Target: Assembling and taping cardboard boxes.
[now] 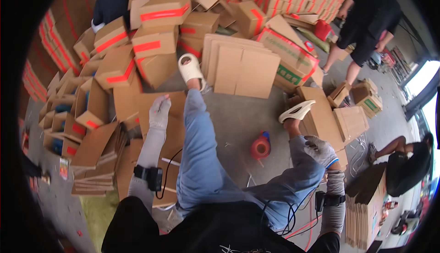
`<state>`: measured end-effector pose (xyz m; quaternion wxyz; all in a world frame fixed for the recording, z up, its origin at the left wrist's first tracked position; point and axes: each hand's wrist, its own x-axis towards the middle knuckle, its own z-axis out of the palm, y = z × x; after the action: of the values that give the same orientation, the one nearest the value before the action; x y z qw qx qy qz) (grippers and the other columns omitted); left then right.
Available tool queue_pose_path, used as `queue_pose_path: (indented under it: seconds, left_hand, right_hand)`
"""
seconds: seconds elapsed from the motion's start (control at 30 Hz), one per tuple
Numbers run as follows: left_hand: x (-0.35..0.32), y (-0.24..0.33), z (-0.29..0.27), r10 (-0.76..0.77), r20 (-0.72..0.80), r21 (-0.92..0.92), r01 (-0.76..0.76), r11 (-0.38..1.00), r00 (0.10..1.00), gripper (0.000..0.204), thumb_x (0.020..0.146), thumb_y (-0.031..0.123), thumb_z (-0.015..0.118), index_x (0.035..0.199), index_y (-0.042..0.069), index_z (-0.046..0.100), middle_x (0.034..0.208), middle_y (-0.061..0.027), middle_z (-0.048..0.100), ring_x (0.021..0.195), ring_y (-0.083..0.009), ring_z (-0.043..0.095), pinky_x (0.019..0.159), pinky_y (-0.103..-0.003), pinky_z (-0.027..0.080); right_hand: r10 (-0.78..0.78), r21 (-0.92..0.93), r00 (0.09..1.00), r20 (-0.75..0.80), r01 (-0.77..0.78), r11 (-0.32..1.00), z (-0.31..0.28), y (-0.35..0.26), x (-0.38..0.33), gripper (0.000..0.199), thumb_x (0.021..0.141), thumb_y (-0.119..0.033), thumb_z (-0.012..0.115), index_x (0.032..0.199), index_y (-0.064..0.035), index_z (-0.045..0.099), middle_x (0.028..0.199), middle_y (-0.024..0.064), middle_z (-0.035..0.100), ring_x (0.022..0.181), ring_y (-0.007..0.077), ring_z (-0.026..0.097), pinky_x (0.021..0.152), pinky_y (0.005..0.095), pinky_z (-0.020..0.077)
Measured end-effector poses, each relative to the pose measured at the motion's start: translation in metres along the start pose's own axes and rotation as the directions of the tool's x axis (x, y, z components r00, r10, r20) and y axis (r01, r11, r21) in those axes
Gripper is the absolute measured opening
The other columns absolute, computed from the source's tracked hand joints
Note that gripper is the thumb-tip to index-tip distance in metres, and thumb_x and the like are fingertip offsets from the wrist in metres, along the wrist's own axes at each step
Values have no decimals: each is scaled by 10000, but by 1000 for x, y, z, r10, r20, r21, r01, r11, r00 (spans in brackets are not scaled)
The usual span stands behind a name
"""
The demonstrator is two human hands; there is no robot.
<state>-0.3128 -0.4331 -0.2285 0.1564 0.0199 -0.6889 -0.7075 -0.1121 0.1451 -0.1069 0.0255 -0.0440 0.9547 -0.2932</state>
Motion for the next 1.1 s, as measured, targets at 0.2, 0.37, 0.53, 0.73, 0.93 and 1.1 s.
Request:
queue_pose_path:
  seconds: [0.2,0.37,0.53,0.73,0.93,1.1]
  left_hand:
    - [-185,-107,-235,-166,-495,776,520,357,853,514,911,401,676,1300,72,614,1261,-205,643,1141,-379,634,1003,-463,493]
    - [-262,-139,-237,-286,-475,510,525,681,833,572,881,471,684,1283,66,645,1232,-216,666,1185,-395,619,1003,-465,495]
    - [-219,-84,-174,-516,-305,704,555,444,800,575,874,452,697,1240,9,675,1195,-232,694,1151,-356,654,983,-425,509]
    - [-125,-58,-155,-709,-137,749,540,383,692,644,806,544,720,1146,-3,707,1139,-234,713,1119,-359,669,950,-414,520]
    - [-89,-105,-131,-451,-407,766,566,305,794,521,794,442,725,1069,0,718,1114,-227,716,1057,-354,684,906,-417,527]
    - [-106,-155,-149,-210,-655,394,566,724,725,213,859,213,663,926,16,712,828,-135,697,817,-316,690,853,-441,545]
  right_hand:
    - [357,-586,774,523,23,810,171,72,21,438,895,-303,714,1248,-50,663,989,159,738,895,254,723,827,362,565]
    - [319,-238,622,715,-212,948,238,81,38,505,886,-365,700,1276,-50,642,1044,189,734,971,322,713,881,405,550]
    - [190,-244,691,698,-21,970,285,65,57,507,886,-381,699,1269,-54,641,1058,203,725,1010,352,701,900,428,546]
    - [97,3,809,580,-121,993,332,42,51,478,892,-347,714,1266,-59,639,1047,189,727,984,308,714,876,397,557]
    - [-91,340,818,568,-133,931,438,35,74,429,967,-317,642,1311,-64,616,1238,198,667,1121,297,659,973,400,513]
    - [-279,613,748,603,-211,761,485,-36,113,465,1000,-338,611,1381,-77,558,1376,179,595,1255,271,580,1057,398,457]
